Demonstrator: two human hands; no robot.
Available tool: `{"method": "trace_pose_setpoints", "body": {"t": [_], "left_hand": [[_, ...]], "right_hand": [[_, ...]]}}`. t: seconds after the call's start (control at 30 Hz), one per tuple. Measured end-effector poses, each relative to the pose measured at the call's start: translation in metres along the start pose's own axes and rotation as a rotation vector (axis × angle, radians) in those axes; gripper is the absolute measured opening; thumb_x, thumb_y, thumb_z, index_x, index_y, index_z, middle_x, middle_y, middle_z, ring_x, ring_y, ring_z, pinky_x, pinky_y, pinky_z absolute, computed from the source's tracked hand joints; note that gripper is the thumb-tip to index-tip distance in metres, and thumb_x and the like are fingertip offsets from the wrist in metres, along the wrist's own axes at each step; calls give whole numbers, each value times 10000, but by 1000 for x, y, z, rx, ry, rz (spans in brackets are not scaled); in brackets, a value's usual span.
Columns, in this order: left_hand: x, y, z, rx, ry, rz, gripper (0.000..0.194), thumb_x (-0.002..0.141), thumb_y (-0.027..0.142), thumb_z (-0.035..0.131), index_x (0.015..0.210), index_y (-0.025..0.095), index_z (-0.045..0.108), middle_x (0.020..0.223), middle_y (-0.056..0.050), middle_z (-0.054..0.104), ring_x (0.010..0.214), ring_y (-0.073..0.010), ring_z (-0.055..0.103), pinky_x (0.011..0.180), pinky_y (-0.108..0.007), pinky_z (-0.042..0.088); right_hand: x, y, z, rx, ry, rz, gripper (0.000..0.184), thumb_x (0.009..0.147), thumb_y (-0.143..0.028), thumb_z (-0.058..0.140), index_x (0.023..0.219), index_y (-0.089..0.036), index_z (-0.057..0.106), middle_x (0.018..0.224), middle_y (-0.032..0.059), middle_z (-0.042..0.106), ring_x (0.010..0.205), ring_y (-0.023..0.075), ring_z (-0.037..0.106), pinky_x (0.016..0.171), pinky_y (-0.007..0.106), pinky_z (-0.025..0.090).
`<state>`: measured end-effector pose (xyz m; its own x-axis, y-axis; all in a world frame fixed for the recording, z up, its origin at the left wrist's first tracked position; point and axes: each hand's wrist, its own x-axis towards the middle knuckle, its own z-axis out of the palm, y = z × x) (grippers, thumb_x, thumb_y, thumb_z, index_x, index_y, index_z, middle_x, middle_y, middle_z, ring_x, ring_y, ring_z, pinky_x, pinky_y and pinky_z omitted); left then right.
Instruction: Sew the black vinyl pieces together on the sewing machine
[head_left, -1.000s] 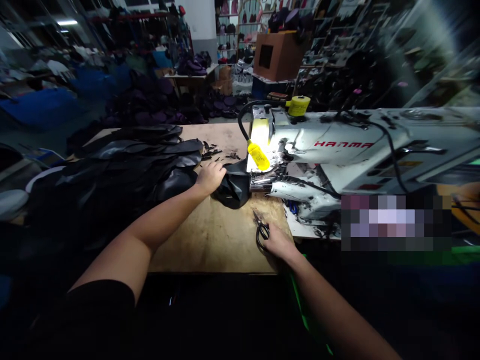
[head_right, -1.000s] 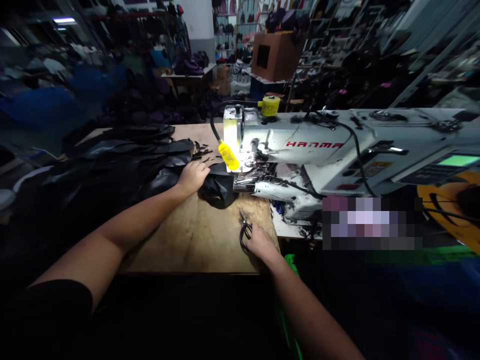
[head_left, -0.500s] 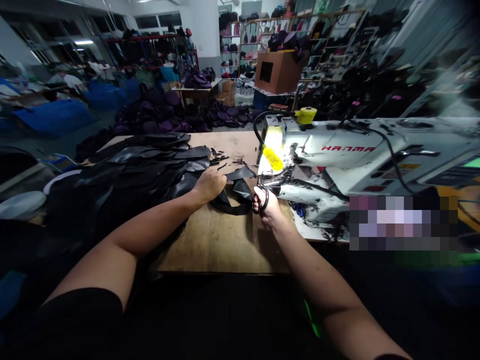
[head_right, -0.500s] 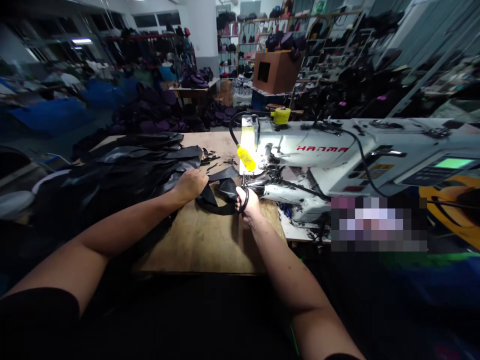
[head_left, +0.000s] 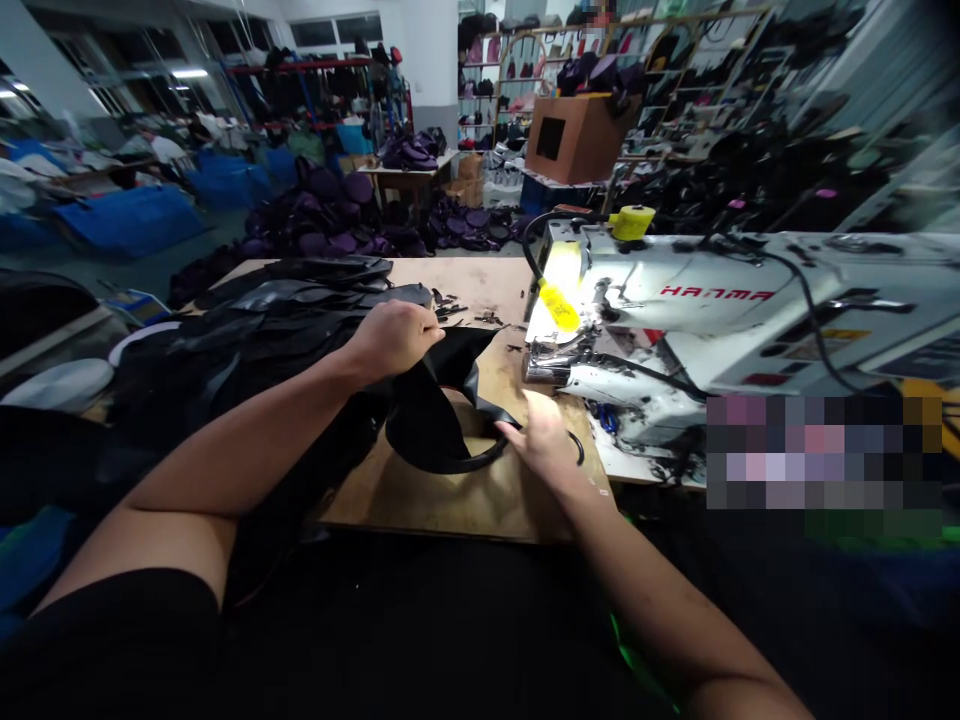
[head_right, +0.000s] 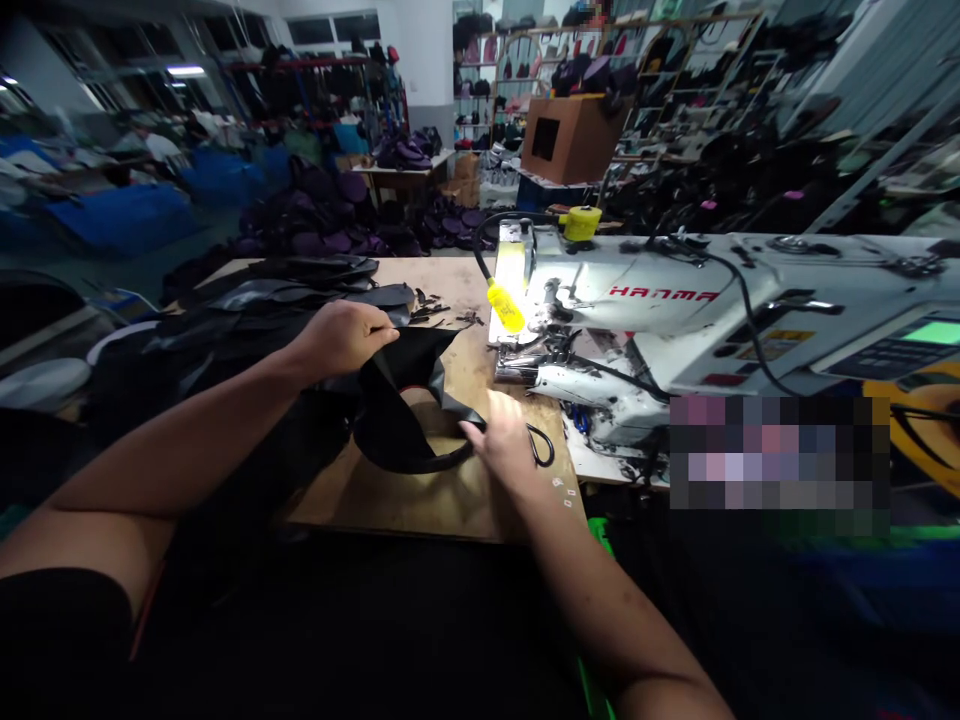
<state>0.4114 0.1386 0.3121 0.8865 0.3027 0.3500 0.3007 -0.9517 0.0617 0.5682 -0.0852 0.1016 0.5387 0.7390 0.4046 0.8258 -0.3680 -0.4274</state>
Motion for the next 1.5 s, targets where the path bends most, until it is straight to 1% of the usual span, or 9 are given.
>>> {"method": "trace_pose_setpoints", "body": {"t": [0.17,0.37,0.47,0.67,0.87,1.07,1.33,1.4,1.5], "left_hand": [[-20,18,-25,-112,20,82,307,933,352,583,731,173,729,746,-40,708,732,-171,626,708,-279,438],[-51,-40,-58,-176,156,-186,260,898,382,592,818,194,753,773,-8,726,741,-163,617,731,-280,456],[-58,-59,-35,-193,203,-379,232,855,379,627,775,196,746,677,2,693,655,-155,578,657,-273,420],[-52,-29,30,-334,184,-306,277,882,387,618,758,172,740,693,-27,710,641,-158,585,636,-269,403],[-38,-1,30,-384,240,-180,272,907,361,615,758,164,727,685,-17,687,631,-142,555,632,-262,394],[-23,-2,24,-375,316,-61,255,932,330,622,768,165,725,765,-29,719,720,-153,617,727,-273,454],[3,-79,57,-416,590,-243,306,1007,325,545,1225,171,694,1058,-59,732,850,-155,681,809,-267,532],[-13,-92,84,-312,508,-294,371,988,273,562,1337,173,641,1216,-104,702,955,-179,691,885,-293,542],[-57,-105,129,-45,50,-245,441,857,184,695,1297,145,688,1326,-174,656,1188,-291,646,1023,-387,513]], "right_hand": [[34,-58,6,35,71,41,503,895,-392,620,1312,-112,648,1174,213,700,1124,352,635,981,446,508],[49,-1,-34,318,-107,303,226,785,-182,525,911,-186,713,795,76,724,753,225,683,738,321,529],[40,19,-51,472,-257,370,211,757,-173,537,899,-188,691,728,40,735,655,198,685,663,303,543],[-13,-34,-47,391,-10,-1,359,904,-331,617,1236,-201,656,1076,111,759,917,239,724,826,383,595],[-28,-60,-4,498,-299,95,965,749,-521,821,1556,-195,404,1489,206,546,1376,364,544,1036,525,545],[-1,-51,-21,112,-368,60,107,850,-214,605,901,-165,686,942,120,715,927,252,672,830,339,517],[33,-23,-49,58,-334,169,273,885,-221,503,613,-215,479,682,58,633,678,178,574,636,279,372],[29,-24,-42,96,-415,217,283,866,-212,516,591,-217,450,630,35,596,643,170,559,609,275,353],[25,-25,-37,165,-490,288,283,862,-215,511,584,-218,457,599,21,579,623,172,572,592,272,364]]}}
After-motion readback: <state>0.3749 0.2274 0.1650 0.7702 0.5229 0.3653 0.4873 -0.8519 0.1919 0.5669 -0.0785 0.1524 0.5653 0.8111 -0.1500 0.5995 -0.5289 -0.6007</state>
